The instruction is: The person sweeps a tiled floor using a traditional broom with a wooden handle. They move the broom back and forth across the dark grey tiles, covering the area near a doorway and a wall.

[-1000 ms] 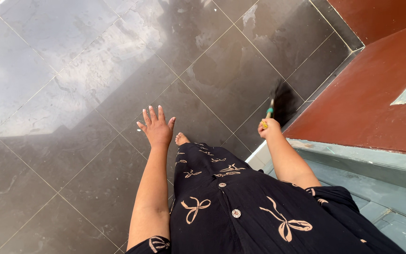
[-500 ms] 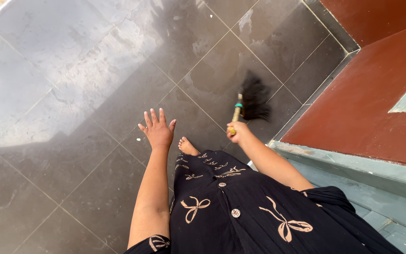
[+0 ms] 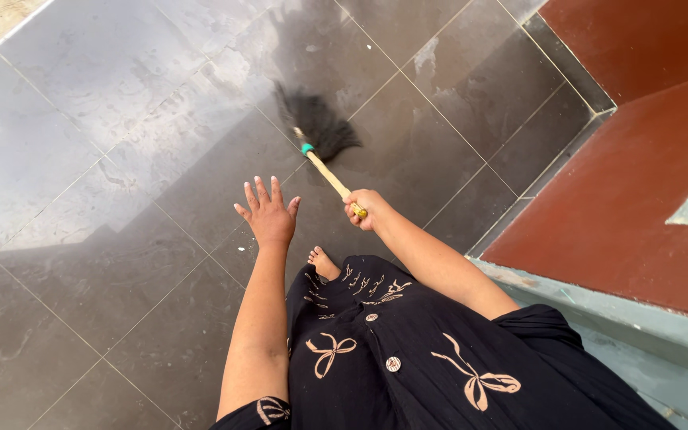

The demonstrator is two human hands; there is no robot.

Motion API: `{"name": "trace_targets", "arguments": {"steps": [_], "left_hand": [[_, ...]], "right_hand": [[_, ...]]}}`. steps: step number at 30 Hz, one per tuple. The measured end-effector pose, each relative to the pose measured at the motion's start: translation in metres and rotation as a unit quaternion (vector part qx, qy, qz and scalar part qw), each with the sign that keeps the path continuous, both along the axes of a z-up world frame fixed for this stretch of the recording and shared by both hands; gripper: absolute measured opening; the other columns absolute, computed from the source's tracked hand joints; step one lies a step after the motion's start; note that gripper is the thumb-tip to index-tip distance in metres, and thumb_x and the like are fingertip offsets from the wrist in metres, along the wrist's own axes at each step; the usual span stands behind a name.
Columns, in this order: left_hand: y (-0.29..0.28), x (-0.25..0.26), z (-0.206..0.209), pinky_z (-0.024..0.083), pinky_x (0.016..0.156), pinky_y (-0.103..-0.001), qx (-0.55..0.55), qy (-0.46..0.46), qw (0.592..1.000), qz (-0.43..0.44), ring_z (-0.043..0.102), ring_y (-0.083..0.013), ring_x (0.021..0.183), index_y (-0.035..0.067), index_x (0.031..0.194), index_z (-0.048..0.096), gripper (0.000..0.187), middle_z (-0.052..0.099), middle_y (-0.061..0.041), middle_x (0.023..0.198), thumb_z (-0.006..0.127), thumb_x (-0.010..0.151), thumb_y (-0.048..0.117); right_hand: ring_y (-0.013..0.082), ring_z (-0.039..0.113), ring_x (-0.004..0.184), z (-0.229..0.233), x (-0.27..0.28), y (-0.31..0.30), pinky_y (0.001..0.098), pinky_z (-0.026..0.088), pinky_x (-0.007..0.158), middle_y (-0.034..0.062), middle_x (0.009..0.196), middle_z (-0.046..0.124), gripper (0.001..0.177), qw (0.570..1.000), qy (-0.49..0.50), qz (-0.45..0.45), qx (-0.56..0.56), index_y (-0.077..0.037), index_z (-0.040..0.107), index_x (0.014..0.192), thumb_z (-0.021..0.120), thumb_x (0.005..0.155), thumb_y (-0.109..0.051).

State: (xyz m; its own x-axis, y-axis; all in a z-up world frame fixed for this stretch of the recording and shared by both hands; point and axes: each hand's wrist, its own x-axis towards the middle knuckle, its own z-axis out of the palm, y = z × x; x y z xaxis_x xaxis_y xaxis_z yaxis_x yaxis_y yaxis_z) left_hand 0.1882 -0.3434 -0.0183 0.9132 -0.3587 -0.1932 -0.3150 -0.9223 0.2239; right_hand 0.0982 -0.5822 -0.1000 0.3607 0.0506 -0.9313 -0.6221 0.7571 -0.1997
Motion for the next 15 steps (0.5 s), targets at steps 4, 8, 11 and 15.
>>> {"name": "trace_targets", "arguments": {"steps": [4, 8, 11, 15], "left_hand": [[0.007, 0.019, -0.003, 0.007, 0.117, -0.072, 0.001, -0.009, 1.000, 0.015, 0.011, -0.0381, 0.156, 0.020, 0.157, 0.038, 0.075, 0.024, -0.015, 0.167, 0.048, 0.098, 0.064], [0.011, 0.033, -0.008, 0.007, 0.116, -0.072, 0.006, -0.016, 1.000, 0.024, 0.010, -0.0376, 0.155, 0.020, 0.157, 0.037, 0.076, 0.024, -0.015, 0.166, 0.048, 0.097, 0.064], [0.009, 0.035, -0.008, 0.007, 0.117, -0.072, 0.015, -0.009, 0.999, 0.029, 0.010, -0.0379, 0.155, 0.020, 0.157, 0.037, 0.076, 0.024, -0.015, 0.167, 0.047, 0.097, 0.065], [0.001, 0.041, -0.003, 0.008, 0.117, -0.071, 0.016, -0.004, 0.999, 0.032, 0.010, -0.0381, 0.155, 0.020, 0.157, 0.037, 0.076, 0.023, -0.016, 0.167, 0.047, 0.097, 0.065]], "right_hand": [[0.0101, 0.054, 0.050, 0.046, 0.034, 0.012, 0.0265, 0.034, 0.042, 0.0051, 0.071, 0.057, 0.028, 0.995, -0.016, 0.029, -0.092, -0.012, 0.052, 0.111, 0.064, 0.087, -0.003], [0.0146, 0.053, 0.049, 0.049, 0.036, 0.015, 0.0309, 0.036, 0.040, 0.0101, 0.074, 0.058, 0.057, 0.983, -0.027, 0.043, -0.177, -0.014, 0.044, 0.136, 0.065, 0.085, 0.001], [0.0176, 0.057, 0.052, 0.017, 0.017, 0.007, 0.0328, 0.043, 0.041, 0.0138, 0.078, 0.061, 0.064, 0.970, -0.065, 0.013, -0.234, -0.007, 0.040, 0.141, 0.065, 0.083, 0.006], [0.0190, 0.059, 0.054, -0.012, -0.003, -0.011, 0.0332, 0.049, 0.042, 0.0165, 0.081, 0.063, 0.067, 0.950, -0.058, -0.032, -0.304, -0.002, 0.040, 0.141, 0.069, 0.081, 0.008]]}}
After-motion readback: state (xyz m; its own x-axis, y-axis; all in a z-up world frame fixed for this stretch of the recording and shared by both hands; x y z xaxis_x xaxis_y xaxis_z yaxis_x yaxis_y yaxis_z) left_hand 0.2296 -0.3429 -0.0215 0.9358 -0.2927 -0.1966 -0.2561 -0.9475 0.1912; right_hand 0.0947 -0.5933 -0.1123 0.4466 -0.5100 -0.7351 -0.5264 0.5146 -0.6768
